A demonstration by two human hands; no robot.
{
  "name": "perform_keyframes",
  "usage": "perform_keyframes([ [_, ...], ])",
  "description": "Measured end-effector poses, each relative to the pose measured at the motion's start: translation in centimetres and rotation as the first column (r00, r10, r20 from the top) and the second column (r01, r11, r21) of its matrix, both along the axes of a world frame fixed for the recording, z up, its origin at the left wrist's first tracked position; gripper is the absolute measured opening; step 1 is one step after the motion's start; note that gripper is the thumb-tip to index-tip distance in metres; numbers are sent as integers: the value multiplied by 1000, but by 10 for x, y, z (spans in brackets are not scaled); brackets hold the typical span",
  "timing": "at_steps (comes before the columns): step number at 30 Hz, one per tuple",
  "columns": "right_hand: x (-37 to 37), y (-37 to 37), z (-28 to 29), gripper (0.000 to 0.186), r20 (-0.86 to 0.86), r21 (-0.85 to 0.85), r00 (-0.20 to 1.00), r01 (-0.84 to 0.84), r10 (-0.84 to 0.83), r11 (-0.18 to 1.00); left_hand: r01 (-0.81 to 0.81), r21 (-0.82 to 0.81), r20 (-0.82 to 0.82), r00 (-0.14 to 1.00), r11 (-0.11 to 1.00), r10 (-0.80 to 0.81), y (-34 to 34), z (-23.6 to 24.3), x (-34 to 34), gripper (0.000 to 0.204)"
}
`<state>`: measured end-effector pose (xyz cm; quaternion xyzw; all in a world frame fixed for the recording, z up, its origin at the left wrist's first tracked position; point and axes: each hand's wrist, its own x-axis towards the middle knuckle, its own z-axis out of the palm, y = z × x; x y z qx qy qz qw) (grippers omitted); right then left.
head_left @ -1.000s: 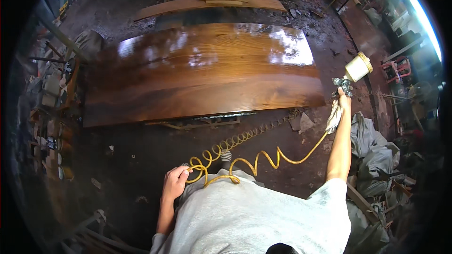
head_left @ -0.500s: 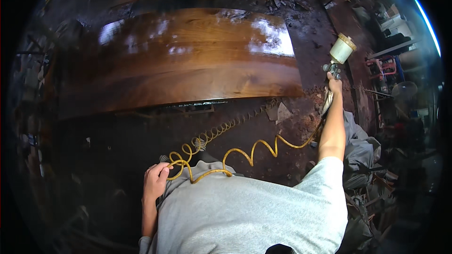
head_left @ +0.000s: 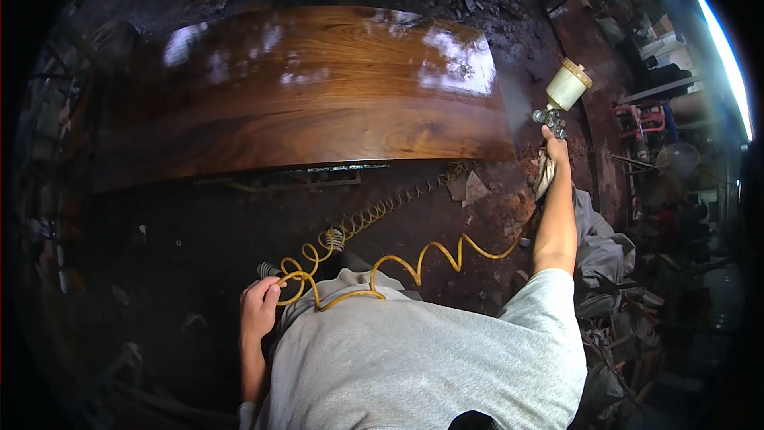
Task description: Spraying varnish or a clear finish onto a large wooden table using a spray gun.
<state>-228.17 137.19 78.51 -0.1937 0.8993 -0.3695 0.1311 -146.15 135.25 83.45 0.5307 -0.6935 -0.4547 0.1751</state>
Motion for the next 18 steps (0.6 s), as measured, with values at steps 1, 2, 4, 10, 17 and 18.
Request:
perform_keyframes([
  [1,7,-4,1,55,-1,1,1000,-6,6,1000,-6,1,-1,1000,1000,6,1,-1,4,22],
  [2,20,-7,2,56,15,-33,999,-30,30,999,-11,5,11,1000,1000,11,1,-1,10,22],
  [4,39,-12,4,56,-20,-53,997,-71,70,996,-15,9,19,1000,1000,14,0,-3,21,23],
  [10,89,-31,15,56,-18,15,997,-69,69,997,-27,-7,-36,999,1000,27,-5,-7,50,22],
  [17,154,-56,26,51,-58,46,992,-109,112,993,-49,-13,-52,998,999,48,-10,-8,88,22],
  [18,159,-61,22,49,-82,-3,988,-134,134,991,-50,-2,-41,998,999,50,-11,-9,94,22],
])
